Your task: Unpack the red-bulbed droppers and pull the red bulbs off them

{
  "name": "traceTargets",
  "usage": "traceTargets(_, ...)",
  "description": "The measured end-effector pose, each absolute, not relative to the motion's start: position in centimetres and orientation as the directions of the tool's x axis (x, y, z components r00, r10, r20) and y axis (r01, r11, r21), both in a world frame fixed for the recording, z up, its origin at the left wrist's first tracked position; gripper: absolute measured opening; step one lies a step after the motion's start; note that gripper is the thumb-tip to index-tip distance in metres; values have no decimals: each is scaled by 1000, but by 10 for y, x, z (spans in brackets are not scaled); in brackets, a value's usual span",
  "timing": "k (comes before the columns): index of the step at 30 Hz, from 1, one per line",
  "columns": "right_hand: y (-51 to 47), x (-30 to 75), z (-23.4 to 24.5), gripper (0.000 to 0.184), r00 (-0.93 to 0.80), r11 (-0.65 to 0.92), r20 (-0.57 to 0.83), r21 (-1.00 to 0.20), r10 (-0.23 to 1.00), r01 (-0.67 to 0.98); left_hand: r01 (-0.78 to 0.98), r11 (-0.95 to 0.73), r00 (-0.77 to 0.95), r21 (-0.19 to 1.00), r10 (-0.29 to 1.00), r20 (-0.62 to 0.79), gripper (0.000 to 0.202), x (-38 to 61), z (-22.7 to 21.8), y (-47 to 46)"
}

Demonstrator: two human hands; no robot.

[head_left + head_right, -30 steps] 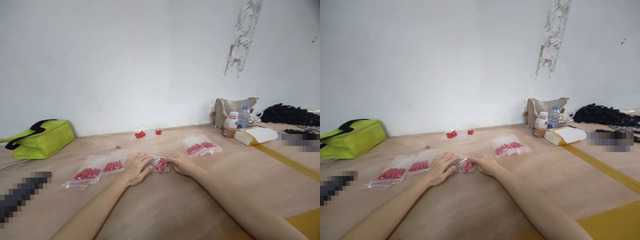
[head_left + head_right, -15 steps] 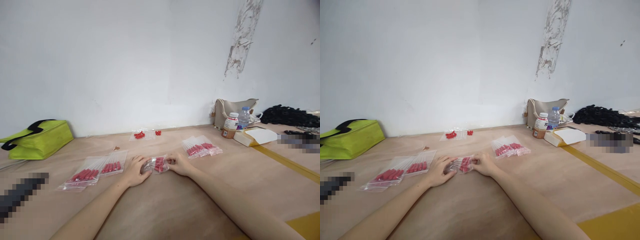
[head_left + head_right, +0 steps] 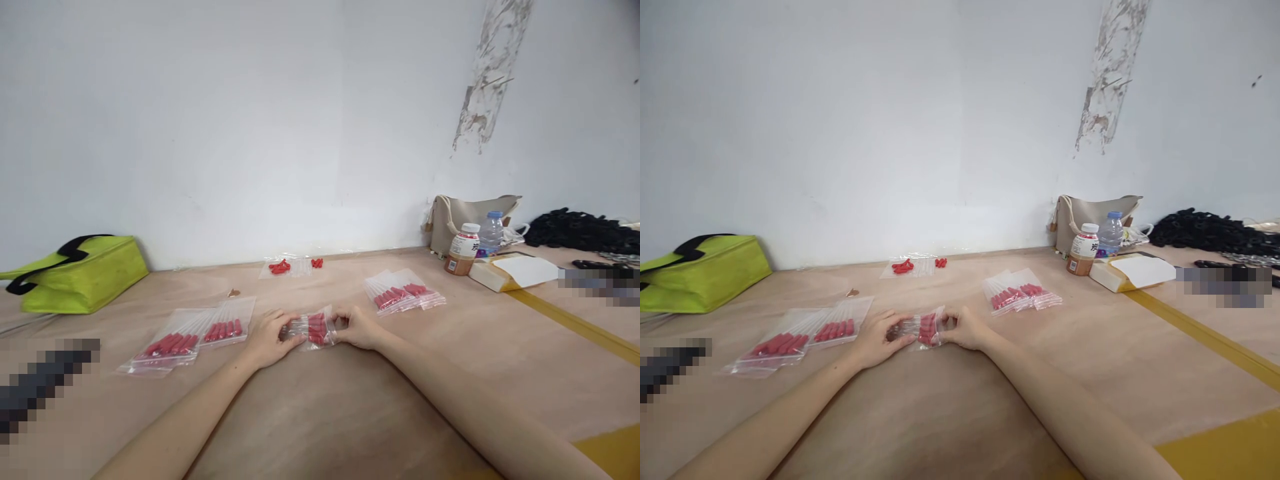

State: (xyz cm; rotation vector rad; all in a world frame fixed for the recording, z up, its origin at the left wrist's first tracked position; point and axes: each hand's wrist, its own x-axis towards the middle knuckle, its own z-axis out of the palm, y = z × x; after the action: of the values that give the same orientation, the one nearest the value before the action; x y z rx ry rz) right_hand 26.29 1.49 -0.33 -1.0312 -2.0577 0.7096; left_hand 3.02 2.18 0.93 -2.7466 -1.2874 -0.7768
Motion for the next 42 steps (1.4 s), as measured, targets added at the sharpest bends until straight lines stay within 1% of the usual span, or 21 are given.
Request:
traceTargets(3,12,257,0,27,-435,490,302,-757,849,432,730,-652,525,205,727,443,38,31,8,21)
traceTargets(6,8,253,6,31,-398,465,282,-729,873,503,734,-647,520,209,732,440,35,32,8,21)
traceTargets(10,6,250,14,27,-387,426,225,-695,894,579,728,-649,518,222,733,441,33,33,8,20)
traceTargets(14,5,250,14,23,-429,408,178,-740,885,534,712,-657,519,247,729,446,33,34,7,20)
traceTargets(17,4,248,11,17,-438,432,203,-735,876,523,701,-664,525,260,727,442,34,33,8,20)
traceTargets(20,2,247,8,20,-411,475,281,-717,867,511,700,-664,522,264,728,444,35,33,9,20)
traceTargets(22,3,246,5,23,-406,491,318,-742,857,456,697,-666,525,265,726,445,35,32,9,20)
traceTargets(24,6,246,3,24,-388,422,277,-831,879,363,692,-671,531,266,722,443,35,31,8,21)
traceTargets(26,10,248,1,23,-360,286,178,-919,916,272,692,-670,534,268,725,436,35,30,8,21)
traceTargets(28,15,253,0,22,-348,157,73,-963,935,219,692,-669,540,273,730,420,35,29,8,22)
traceTargets(32,22,266,2,23,-325,-17,-75,-984,943,179,690,-668,545,280,733,407,34,27,8,23)
traceTargets(35,22,269,4,23,-280,-121,-141,-989,950,86,694,-667,546,269,732,407,33,27,8,23)
traceTargets(39,19,264,5,21,-247,-173,-160,-985,956,-31,684,-688,575,241,713,401,36,26,8,20)
traceTargets(42,21,269,9,22,-245,-205,-188,-978,951,-44,674,-701,598,232,702,386,37,23,8,19)
